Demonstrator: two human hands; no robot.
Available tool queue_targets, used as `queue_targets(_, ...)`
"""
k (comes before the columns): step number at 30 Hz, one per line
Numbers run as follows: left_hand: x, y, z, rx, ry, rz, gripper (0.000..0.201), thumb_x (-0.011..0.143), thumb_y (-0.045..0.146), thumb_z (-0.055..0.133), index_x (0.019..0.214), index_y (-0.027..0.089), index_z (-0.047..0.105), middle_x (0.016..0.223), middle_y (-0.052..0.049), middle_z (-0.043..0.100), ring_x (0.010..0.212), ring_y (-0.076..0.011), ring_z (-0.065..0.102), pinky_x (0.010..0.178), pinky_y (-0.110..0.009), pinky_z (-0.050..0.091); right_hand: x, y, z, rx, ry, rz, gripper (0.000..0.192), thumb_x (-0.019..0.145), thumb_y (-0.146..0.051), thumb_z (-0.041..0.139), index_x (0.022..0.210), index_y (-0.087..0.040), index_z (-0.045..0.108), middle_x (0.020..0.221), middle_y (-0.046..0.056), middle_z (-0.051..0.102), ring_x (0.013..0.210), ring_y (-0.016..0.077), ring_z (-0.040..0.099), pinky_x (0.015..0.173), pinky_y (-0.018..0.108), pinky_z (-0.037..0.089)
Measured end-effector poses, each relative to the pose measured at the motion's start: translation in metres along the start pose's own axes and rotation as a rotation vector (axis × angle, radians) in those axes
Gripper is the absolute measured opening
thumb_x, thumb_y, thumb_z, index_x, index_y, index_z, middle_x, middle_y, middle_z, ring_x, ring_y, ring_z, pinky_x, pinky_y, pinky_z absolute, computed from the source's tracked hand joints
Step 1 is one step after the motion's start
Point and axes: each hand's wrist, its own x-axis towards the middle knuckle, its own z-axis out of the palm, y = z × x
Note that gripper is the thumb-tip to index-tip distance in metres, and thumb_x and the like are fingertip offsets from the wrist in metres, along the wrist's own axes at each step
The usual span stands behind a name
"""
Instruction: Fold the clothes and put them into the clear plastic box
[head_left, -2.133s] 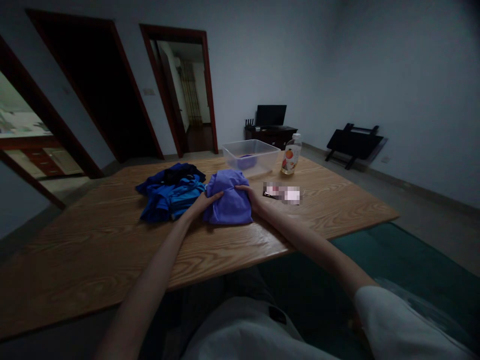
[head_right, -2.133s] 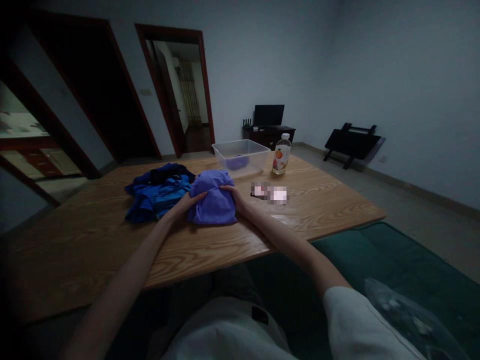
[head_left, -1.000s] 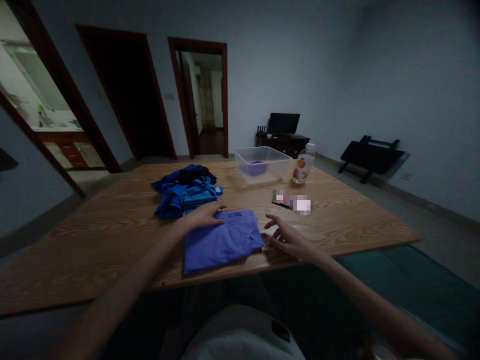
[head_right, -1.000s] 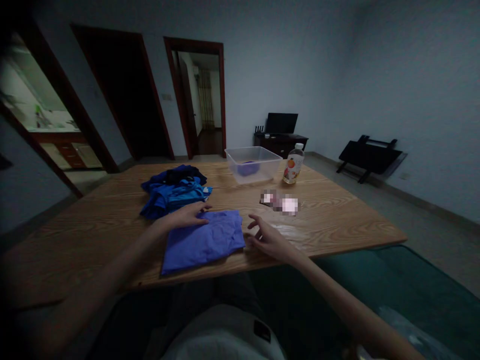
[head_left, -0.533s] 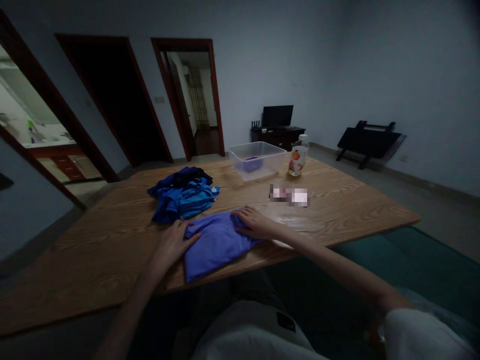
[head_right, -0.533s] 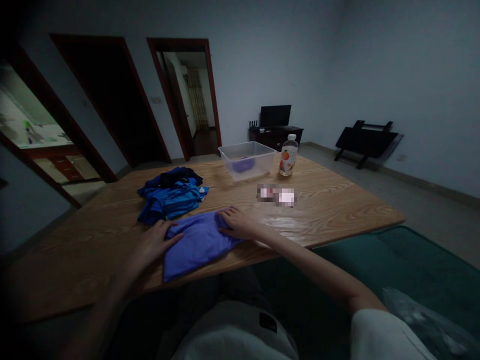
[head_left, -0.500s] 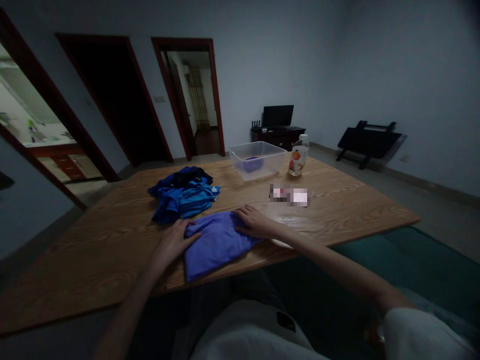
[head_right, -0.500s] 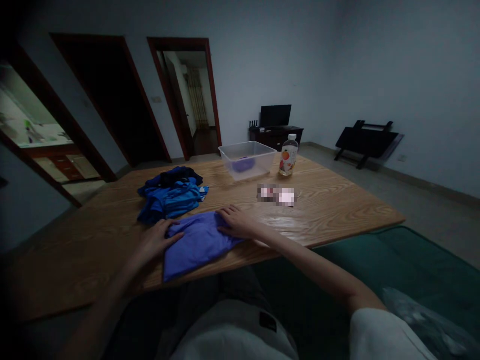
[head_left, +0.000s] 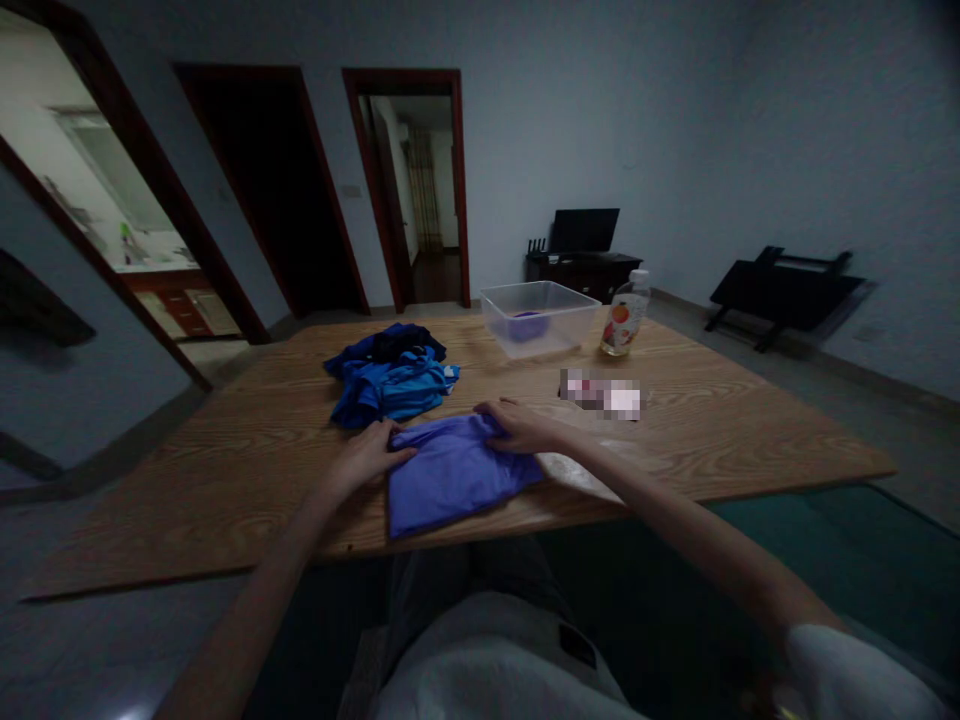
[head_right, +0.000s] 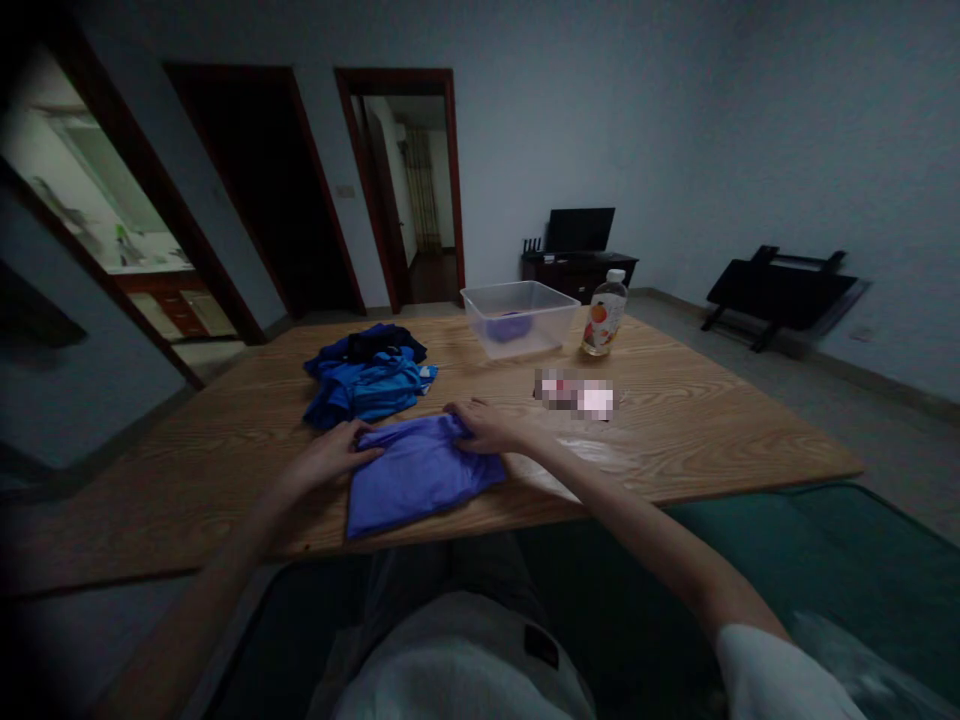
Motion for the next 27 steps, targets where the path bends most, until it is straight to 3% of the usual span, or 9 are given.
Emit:
queue_targets(3,0.005,-0.002,-0.004,0.025,-0.056,0.020,0.049,0.076,0.060,0.077,0.108,0.023,0.074,0.109,-0.012,0.077,0.101,-0.0358,0.071,0.087,-0.039,0.053,0.012,0.008,-0.004,0.024,-0.029,0.008,0.056,0.086,-0.033,0.082,0.138,-0.019,0.067,0.133,0.017,0.073,0.121,0.0347,0.067,0.106,0.047,0.051)
queue_targets(6,0.008,0.002,-0.010,0.052,-0.092,0.059,0.040,0.080,0.059,0.074,0.096,0.023,0.074,0.100,-0.010,0.074,0.095,-0.0336,0.069,0.084,-0.039,0.053,0.021,0.011,-0.007,0.039,-0.037,0.004,0.041,0.082,-0.027,0.082,0.122,-0.019,0.076,0.118,0.015,0.077,0.110,0.0335,0.069,0.101,0.045,0.052)
queue_targets(9,0.000,0.014,-0.015,0.079,-0.050,0.093,0.029,0.084,0.049,0.071,0.100,0.024,0.073,0.110,-0.010,0.072,0.107,-0.0342,0.068,0.096,-0.041,0.053,0.022,0.006,-0.010,0.052,-0.020,-0.013,0.029,0.080,-0.016,0.075,0.109,-0.020,0.078,0.109,0.011,0.076,0.107,0.0311,0.068,0.101,0.044,0.050)
queue_targets(11,-0.013,0.022,-0.017,0.080,-0.009,0.109,0.030,0.086,0.041,0.070,0.112,0.026,0.074,0.124,-0.010,0.070,0.119,-0.0342,0.066,0.106,-0.041,0.051,0.015,-0.003,-0.012,0.065,-0.006,-0.025,0.032,0.082,-0.013,0.069,0.112,-0.021,0.076,0.111,0.010,0.076,0.108,0.0298,0.068,0.102,0.043,0.050)
queue_targets(17,-0.056,0.022,-0.005,-0.124,0.013,0.187,0.067,0.090,0.039,0.073,0.152,0.028,0.053,0.156,-0.011,0.056,0.147,-0.0328,0.053,0.124,-0.045,0.042,-0.026,-0.038,-0.013,0.166,-0.004,-0.022,0.039,0.091,-0.017,0.063,0.129,-0.025,0.067,0.121,0.009,0.076,0.107,0.0270,0.071,0.094,0.038,0.052)
queue_targets(19,-0.054,0.014,0.007,-0.218,0.033,0.165,0.086,0.088,0.040,0.078,0.162,0.027,0.037,0.164,-0.015,0.048,0.153,-0.0321,0.048,0.128,-0.047,0.039,-0.033,-0.041,-0.008,0.213,0.003,0.021,0.036,0.096,-0.022,0.061,0.131,-0.025,0.065,0.119,0.010,0.076,0.101,0.0269,0.072,0.090,0.038,0.054)
queue_targets(22,-0.034,0.004,0.021,-0.426,0.023,0.064,0.111,0.079,0.040,0.086,0.167,0.023,0.022,0.158,-0.021,0.054,0.143,-0.0338,0.059,0.119,-0.050,0.048,-0.030,-0.035,-0.001,0.247,0.016,0.041,0.043,0.096,-0.023,0.063,0.139,-0.023,0.062,0.129,0.013,0.075,0.111,0.0303,0.072,0.095,0.043,0.055)
queue_targets(24,-0.018,0.006,0.023,-0.514,0.021,0.018,0.114,0.073,0.038,0.088,0.166,0.018,0.026,0.151,-0.023,0.060,0.132,-0.0352,0.067,0.111,-0.050,0.055,-0.024,-0.031,0.000,0.262,0.010,0.028,0.051,0.091,-0.019,0.066,0.142,-0.023,0.062,0.135,0.012,0.074,0.118,0.0323,0.072,0.099,0.045,0.055)
queue_targets(27,-0.013,0.018,0.017,-0.524,0.026,0.042,0.083,0.073,0.037,0.088,0.146,0.014,0.057,0.140,-0.020,0.068,0.123,-0.0351,0.070,0.108,-0.048,0.056,-0.026,-0.038,-0.006,0.271,-0.007,-0.018,0.048,0.088,-0.012,0.064,0.134,-0.025,0.070,0.129,0.010,0.078,0.116,0.0318,0.074,0.100,0.045,0.056)
